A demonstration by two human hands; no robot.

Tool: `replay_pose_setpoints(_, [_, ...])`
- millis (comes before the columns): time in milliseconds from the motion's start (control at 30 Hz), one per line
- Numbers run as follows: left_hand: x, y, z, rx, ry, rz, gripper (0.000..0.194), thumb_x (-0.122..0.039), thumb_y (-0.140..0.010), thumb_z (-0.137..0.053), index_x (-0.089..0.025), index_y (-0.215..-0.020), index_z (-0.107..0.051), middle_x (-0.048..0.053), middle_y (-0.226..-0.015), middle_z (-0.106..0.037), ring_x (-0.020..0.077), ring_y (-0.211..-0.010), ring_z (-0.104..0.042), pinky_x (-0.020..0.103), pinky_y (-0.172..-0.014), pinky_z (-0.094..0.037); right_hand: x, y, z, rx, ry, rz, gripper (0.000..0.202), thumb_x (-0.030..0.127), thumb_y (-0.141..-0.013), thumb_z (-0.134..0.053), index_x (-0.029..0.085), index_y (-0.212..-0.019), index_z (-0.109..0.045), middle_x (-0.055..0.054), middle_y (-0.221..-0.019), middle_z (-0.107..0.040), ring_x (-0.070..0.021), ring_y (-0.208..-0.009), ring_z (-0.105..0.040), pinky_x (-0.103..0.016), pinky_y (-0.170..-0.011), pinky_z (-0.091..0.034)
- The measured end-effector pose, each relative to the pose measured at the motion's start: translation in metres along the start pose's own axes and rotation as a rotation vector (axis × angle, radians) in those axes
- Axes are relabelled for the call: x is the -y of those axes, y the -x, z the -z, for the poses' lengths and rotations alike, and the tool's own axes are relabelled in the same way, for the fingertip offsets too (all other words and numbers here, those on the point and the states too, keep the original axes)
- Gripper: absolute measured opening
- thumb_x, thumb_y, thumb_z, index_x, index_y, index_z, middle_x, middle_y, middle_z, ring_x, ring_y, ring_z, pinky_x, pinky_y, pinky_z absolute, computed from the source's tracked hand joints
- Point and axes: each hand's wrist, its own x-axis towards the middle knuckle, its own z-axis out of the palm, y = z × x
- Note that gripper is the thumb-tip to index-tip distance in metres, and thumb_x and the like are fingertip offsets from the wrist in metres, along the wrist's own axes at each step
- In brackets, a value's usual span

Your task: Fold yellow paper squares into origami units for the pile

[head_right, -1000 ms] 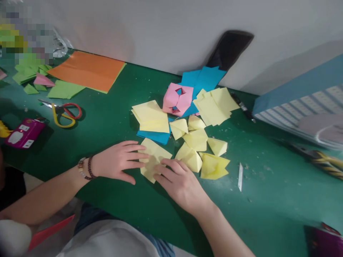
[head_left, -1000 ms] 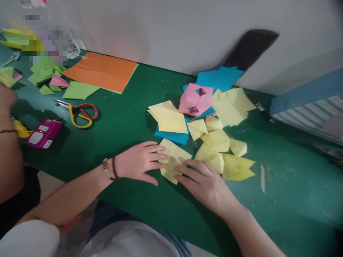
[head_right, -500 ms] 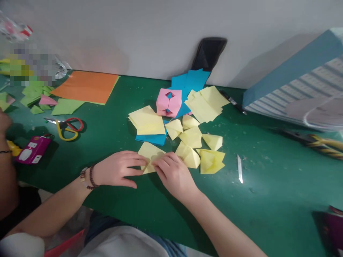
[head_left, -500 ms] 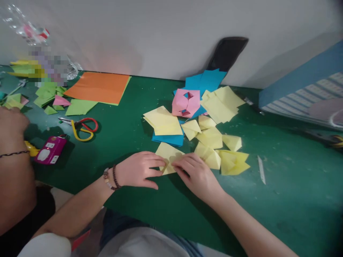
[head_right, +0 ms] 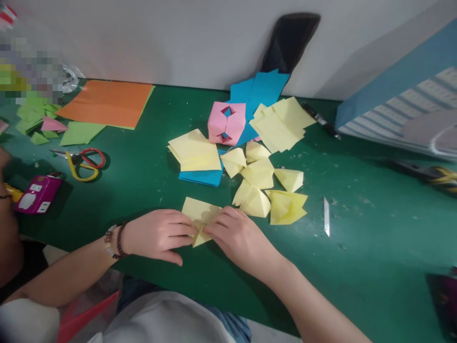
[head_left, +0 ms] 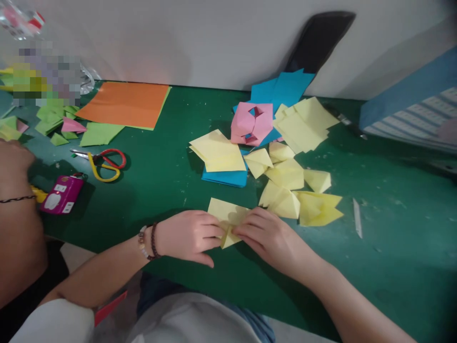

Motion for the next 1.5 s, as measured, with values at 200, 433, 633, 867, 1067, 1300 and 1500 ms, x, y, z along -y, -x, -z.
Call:
replay_pose_setpoints(200, [-0.0004, 0.0002, 0.0011, -0.016, 0.001, -0.011, 0.039, -0.054, -0.087, -0.06, -0.017, -0.096, -0.069, 0.008, -0.108, -0.068, 0.0233, -0.1, -0.059, 0.035, -0.08, -0.049, -0.0026, 0.0015, -0.0022, 0.036, 0.047, 0.03, 0.021, 0.016, -0.095, -0.048, 0.02, -0.091, -0.068, -0.005, -0.08, -0.064, -0.0172, -0.08, -0.054, -0.032, -0.072, -0.048])
replay_pose_setpoints(433, [-0.0014, -0.001, 0.0039, 0.024, -0.02, -0.018, 0.038, -0.055, -0.083, -0.064, -0.019, -0.094, -0.069, 0.008, -0.111, -0.066, 0.0243, -0.101, -0.057, 0.037, -0.082, -0.047, -0.0015, 0.0026, -0.0008, 0.052, 0.073, 0.047, 0.019, 0.018, -0.095, -0.048, 0.019, -0.091, -0.067, -0.005, -0.082, -0.063, -0.0177, -0.081, -0.053, -0.032, -0.072, -0.047])
replay_pose_setpoints(633, [-0.0025, -0.0015, 0.0038, 0.042, -0.003, 0.002, 0.043, -0.055, -0.089, -0.057, -0.018, -0.111, -0.064, 0.008, -0.11, -0.067, 0.0221, -0.1, -0.057, 0.035, -0.082, -0.045, -0.0013, 0.0022, -0.0011, 0.047, 0.1, 0.063, 0.023, 0.017, -0.096, -0.046, 0.018, -0.091, -0.067, -0.006, -0.084, -0.064, -0.0185, -0.083, -0.055, -0.033, -0.073, -0.048])
replay_pose_setpoints(867, [-0.004, -0.0008, 0.0021, 0.067, -0.028, 0.01, 0.043, -0.054, -0.082, -0.067, -0.021, -0.108, -0.066, 0.007, -0.111, -0.066, 0.0242, -0.101, -0.055, 0.037, -0.083, -0.044, -0.0011, 0.0023, -0.0016, 0.043, 0.102, 0.053, 0.021, 0.018, -0.096, -0.047, 0.018, -0.09, -0.067, -0.006, -0.081, -0.064, -0.0185, -0.08, -0.055, -0.033, -0.071, -0.048])
replay_pose_setpoints(1067, [-0.004, -0.0011, 0.0033, 0.059, -0.022, 0.002, 0.039, -0.053, -0.082, -0.068, -0.022, -0.106, -0.068, 0.006, -0.109, -0.066, 0.0241, -0.1, -0.056, 0.037, -0.083, -0.045, -0.0012, -0.0002, -0.0023, 0.027, 0.099, 0.048, 0.024, 0.018, -0.096, -0.046, 0.018, -0.088, -0.068, -0.006, -0.08, -0.064, -0.0183, -0.08, -0.056, -0.032, -0.07, -0.048])
replay_pose_setpoints(1300, [-0.0034, -0.0008, 0.0036, 0.064, -0.023, -0.003, 0.04, -0.053, -0.079, -0.07, -0.023, -0.105, -0.069, 0.006, -0.109, -0.066, 0.0238, -0.1, -0.056, 0.038, -0.085, -0.045, -0.0005, 0.0006, -0.0028, 0.007, 0.074, 0.034, 0.021, 0.016, -0.095, -0.049, 0.018, -0.087, -0.068, -0.005, -0.078, -0.064, -0.018, -0.078, -0.054, -0.031, -0.069, -0.047])
replay_pose_setpoints(1500, [-0.0029, -0.0018, 0.0039, 0.046, -0.014, -0.013, 0.038, -0.051, -0.079, -0.071, -0.022, -0.103, -0.069, 0.007, -0.109, -0.066, 0.0231, -0.099, -0.056, 0.037, -0.084, -0.045, -0.0004, -0.0007, -0.0027, -0.003, 0.063, 0.025, 0.022, 0.016, -0.095, -0.048, 0.018, -0.087, -0.068, -0.006, -0.078, -0.066, -0.018, -0.079, -0.056, -0.031, -0.07, -0.047])
